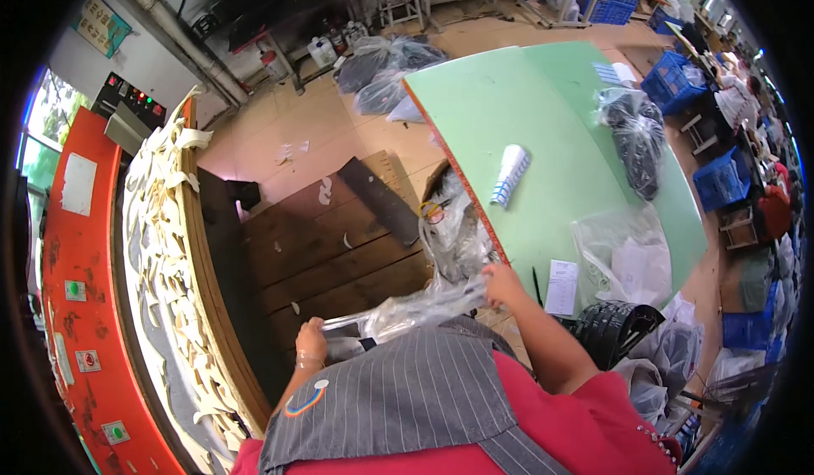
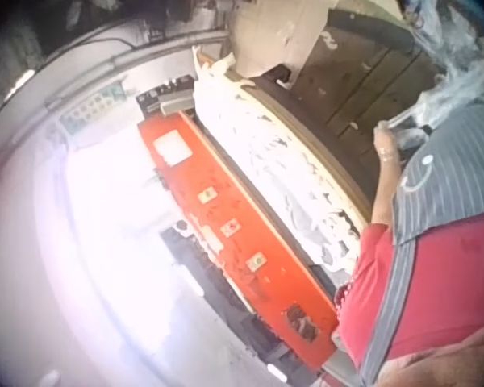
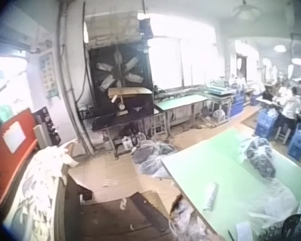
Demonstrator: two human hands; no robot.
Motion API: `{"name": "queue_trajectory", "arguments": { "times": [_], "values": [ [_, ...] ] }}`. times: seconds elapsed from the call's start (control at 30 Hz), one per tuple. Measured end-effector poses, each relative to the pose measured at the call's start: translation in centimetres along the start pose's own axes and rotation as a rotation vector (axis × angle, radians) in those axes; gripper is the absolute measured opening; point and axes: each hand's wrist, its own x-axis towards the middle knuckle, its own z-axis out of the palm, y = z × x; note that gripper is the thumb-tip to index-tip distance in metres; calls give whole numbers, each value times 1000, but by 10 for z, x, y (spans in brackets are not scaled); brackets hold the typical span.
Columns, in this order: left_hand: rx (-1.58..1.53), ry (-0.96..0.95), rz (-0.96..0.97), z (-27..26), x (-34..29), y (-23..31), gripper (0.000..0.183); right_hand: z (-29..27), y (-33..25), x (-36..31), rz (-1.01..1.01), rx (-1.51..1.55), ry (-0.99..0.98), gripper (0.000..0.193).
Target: Operating a hydraulic press machine to cut foam shoe components using a metal mold, then collecting and bagging the pieces.
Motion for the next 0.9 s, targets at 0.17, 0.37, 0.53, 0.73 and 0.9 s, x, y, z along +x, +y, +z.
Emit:
{"name": "queue_trajectory", "arguments": {
  "times": [0.17,0.37,0.53,0.73,0.9],
  "values": [
    [-497,-209,-433,-8,88,-6,17,24,-51,103,18,-227,-288,19],
    [-1442,165,-376,-65,164,60,16,9,-161,127,-194,793,-172,17],
    [-1236,-149,-54,-107,196,126,19,11,-206,135,-265,264,-350,49],
    [-1092,-803,449,-246,245,244,18,59,-328,129,-1169,-379,19,96],
    [-1107,-972,1790,-334,391,257,47,14,-485,76,-1104,77,-855,27]
  ]
}}
